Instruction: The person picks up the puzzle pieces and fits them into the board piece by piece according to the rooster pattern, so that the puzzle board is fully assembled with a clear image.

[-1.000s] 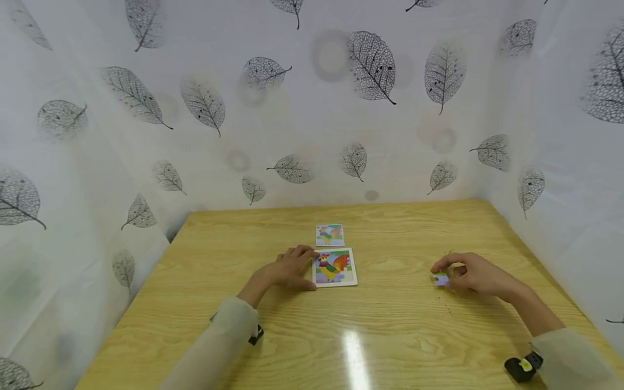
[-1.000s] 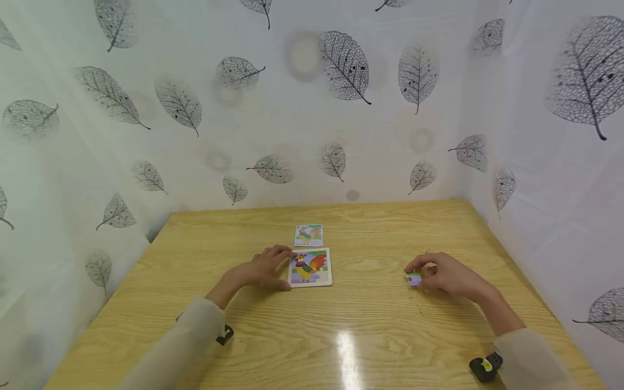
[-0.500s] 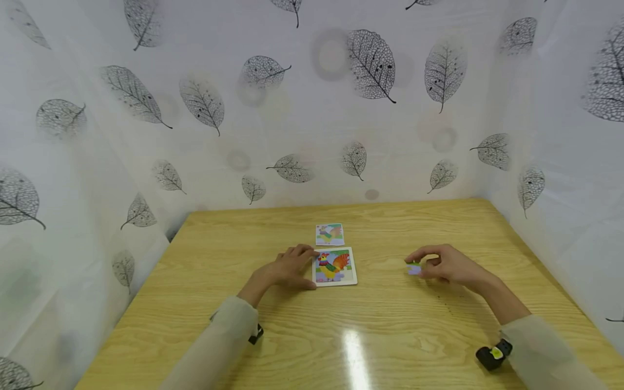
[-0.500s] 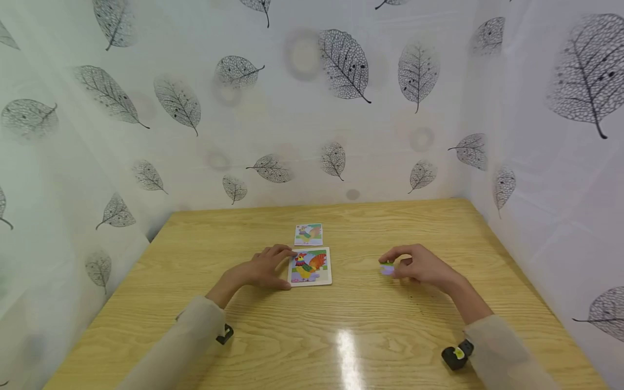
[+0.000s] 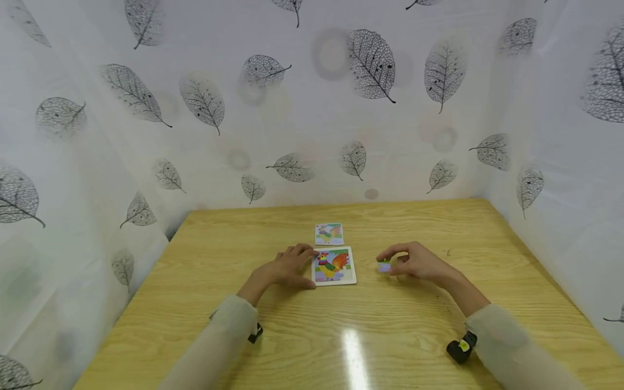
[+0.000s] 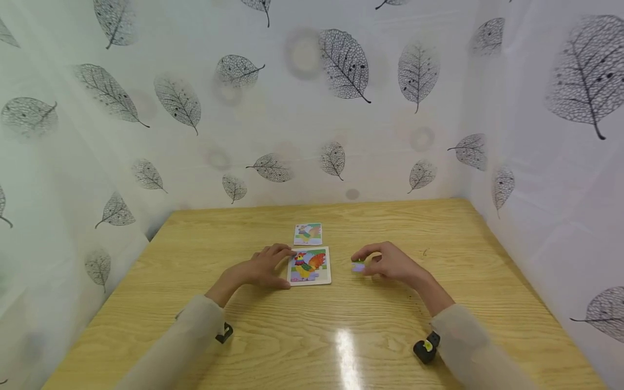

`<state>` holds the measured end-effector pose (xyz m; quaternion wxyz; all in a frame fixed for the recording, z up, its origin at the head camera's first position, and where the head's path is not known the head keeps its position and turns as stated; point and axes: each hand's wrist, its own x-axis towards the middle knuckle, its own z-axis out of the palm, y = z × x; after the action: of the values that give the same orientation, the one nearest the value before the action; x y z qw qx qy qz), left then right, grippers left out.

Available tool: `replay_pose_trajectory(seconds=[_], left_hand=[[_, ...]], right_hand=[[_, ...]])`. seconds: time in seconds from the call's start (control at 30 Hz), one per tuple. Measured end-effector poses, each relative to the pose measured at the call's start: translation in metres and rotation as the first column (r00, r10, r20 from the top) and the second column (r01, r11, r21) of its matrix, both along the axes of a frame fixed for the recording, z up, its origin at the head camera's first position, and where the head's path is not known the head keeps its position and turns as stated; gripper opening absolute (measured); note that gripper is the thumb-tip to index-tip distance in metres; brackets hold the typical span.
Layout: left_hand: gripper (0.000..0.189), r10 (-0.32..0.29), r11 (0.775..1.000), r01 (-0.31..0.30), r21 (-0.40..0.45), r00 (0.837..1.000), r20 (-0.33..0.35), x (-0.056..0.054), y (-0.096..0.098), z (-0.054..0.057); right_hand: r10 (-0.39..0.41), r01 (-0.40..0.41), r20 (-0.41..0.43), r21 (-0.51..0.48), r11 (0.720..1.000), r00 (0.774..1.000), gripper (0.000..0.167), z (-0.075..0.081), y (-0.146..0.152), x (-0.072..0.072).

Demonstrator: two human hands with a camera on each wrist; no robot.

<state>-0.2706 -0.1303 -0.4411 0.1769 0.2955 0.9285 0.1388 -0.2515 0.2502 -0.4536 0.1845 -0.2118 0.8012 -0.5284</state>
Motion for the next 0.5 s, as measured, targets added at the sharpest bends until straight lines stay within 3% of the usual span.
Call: replay_pose_trajectory(seconds=[0.27, 0.5], left_hand=[[0.080, -0.009, 1.000, 0.009, 0.028, 1.000, -0.003, 0.001, -0.001, -0.001], [0.080, -0.014, 0.999, 0.014, 0.032, 1.000, -0.008, 0.000, -0.001, -0.004]], right_hand=[[0.014, -0.014, -0.004, 0.003, 1.000, 1.000, 0.032, -0.005, -0.033, -0.009], [0.046, -0.040, -0.088, 0.065, 0.997, 0.995, 0.025, -0.006, -0.063, -0.012]])
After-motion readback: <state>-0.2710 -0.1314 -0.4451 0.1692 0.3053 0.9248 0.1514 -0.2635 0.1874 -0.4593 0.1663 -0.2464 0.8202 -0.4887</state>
